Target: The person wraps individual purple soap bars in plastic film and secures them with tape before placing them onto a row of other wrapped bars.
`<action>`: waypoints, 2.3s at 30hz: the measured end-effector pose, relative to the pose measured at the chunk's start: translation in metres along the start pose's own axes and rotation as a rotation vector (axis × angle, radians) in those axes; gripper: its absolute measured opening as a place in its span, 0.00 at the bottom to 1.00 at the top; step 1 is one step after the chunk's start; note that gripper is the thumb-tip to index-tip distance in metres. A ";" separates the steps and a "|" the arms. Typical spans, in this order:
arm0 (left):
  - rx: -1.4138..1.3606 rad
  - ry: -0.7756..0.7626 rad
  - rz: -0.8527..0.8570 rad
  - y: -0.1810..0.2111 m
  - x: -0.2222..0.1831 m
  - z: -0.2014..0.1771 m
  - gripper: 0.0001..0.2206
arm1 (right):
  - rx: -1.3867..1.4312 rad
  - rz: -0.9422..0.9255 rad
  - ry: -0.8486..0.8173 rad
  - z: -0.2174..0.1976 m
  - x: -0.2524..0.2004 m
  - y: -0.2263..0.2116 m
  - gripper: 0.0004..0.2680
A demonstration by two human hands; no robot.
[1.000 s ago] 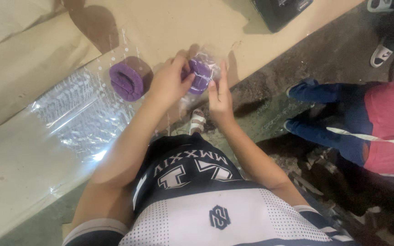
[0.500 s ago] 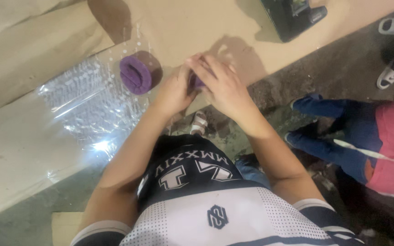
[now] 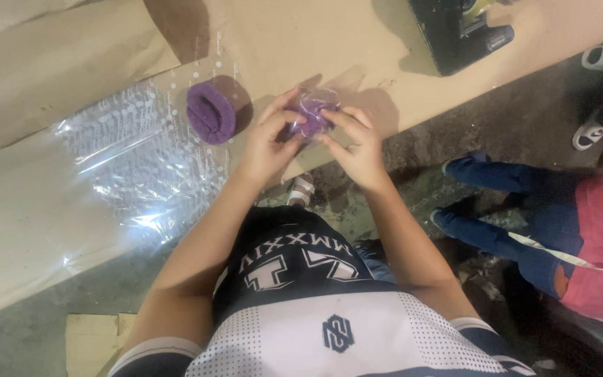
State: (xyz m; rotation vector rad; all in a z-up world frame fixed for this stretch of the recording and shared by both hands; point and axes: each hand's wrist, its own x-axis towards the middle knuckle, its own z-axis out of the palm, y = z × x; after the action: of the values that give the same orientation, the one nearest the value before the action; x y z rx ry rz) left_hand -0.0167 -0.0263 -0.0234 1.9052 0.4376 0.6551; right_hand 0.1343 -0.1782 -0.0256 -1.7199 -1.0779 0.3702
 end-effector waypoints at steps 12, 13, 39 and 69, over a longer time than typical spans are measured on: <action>-0.269 0.014 -0.243 -0.006 0.010 0.009 0.20 | 0.411 0.409 0.028 0.014 0.012 0.034 0.16; -0.482 0.010 -0.353 -0.005 0.011 0.009 0.24 | 0.529 0.472 -0.031 0.014 0.017 0.039 0.16; 0.413 -0.189 0.122 0.032 0.024 -0.014 0.11 | 0.096 0.802 0.048 -0.213 0.138 0.087 0.11; 0.365 -0.135 0.030 0.027 0.013 -0.010 0.12 | 0.406 0.483 -0.069 0.014 -0.005 -0.005 0.19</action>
State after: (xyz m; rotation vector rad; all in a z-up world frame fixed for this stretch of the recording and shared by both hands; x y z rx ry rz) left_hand -0.0121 -0.0229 0.0075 2.2892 0.4658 0.4849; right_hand 0.1194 -0.1739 -0.0284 -1.5869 -0.5677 0.8927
